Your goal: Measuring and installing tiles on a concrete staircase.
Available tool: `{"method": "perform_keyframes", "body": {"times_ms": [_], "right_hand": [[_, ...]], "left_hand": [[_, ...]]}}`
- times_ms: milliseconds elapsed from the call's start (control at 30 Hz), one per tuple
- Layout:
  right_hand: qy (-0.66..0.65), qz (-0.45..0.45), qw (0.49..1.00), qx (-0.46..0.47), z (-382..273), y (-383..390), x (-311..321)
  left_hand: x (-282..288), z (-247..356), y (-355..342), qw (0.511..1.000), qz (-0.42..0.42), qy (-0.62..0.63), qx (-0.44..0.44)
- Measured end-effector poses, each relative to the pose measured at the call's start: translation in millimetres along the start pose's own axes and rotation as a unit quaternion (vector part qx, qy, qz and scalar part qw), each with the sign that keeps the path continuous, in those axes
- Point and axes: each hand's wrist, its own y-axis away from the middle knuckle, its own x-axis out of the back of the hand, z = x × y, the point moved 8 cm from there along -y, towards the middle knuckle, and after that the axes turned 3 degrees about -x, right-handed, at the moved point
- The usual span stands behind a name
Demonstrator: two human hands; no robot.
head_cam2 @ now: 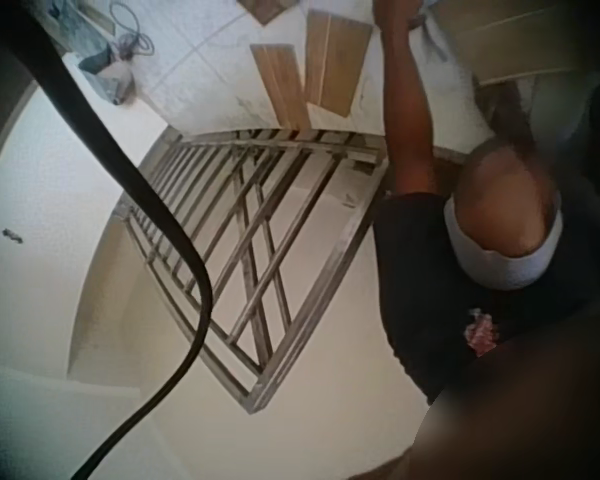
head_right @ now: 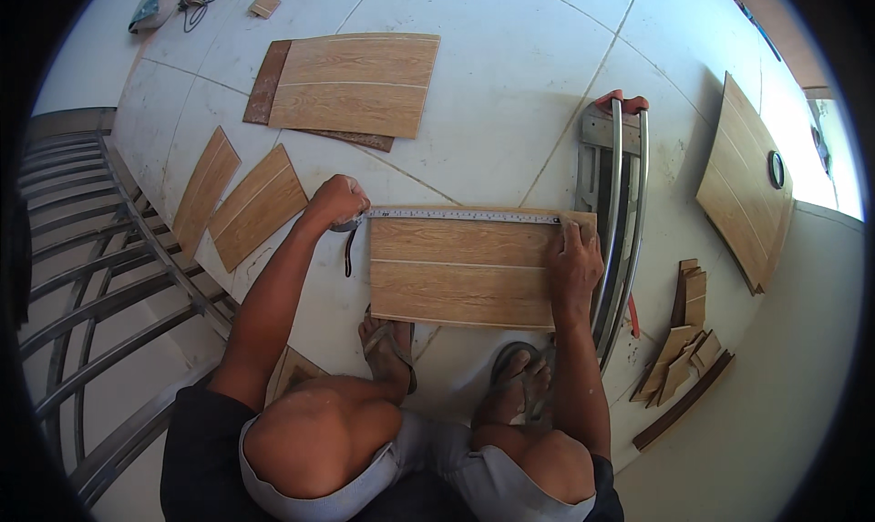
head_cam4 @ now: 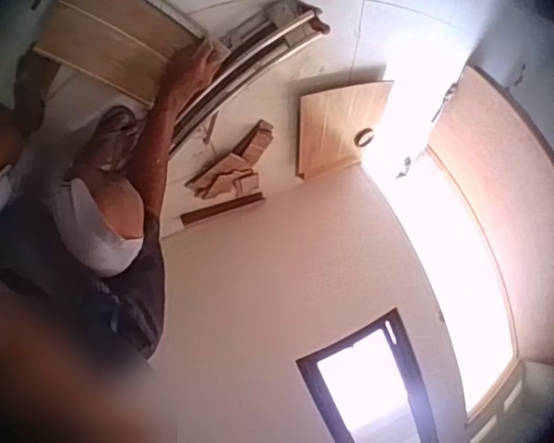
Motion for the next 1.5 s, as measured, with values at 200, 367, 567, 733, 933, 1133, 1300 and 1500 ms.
{"method": "perform_keyframes", "body": {"times_ms": [200,367,567,733,933,1133,1300,1500], "right_hand": [[0.022,0.004,1.000,-0.001,4,-3,-1],[0.030,-0.011,0.999,-0.010,5,-4,-1],[0.037,-0.026,0.999,-0.017,5,-5,-4],[0.023,-0.009,1.000,0.008,9,-4,-3],[-0.140,-0.074,0.985,-0.068,-4,22,25],[-0.432,-0.632,0.518,-0.382,-17,199,-14],[-0.662,-0.379,0.374,-0.527,4,223,-57],[-0.686,-0.314,0.391,-0.527,15,202,-73]], "left_hand": [[-1,-5,-5,0.999,-0.024,0.042,0.019],[-3,-5,-6,0.998,-0.022,0.047,0.024],[-2,-7,-6,0.999,-0.017,0.039,0.019],[-2,2,-1,0.999,-0.003,0.036,0.016],[-13,-22,26,0.975,-0.014,0.212,-0.062],[-67,-56,105,0.899,-0.017,0.436,-0.018],[-87,-51,131,0.865,-0.036,0.499,0.044],[-67,-28,111,0.881,0.016,0.473,0.025]]}}
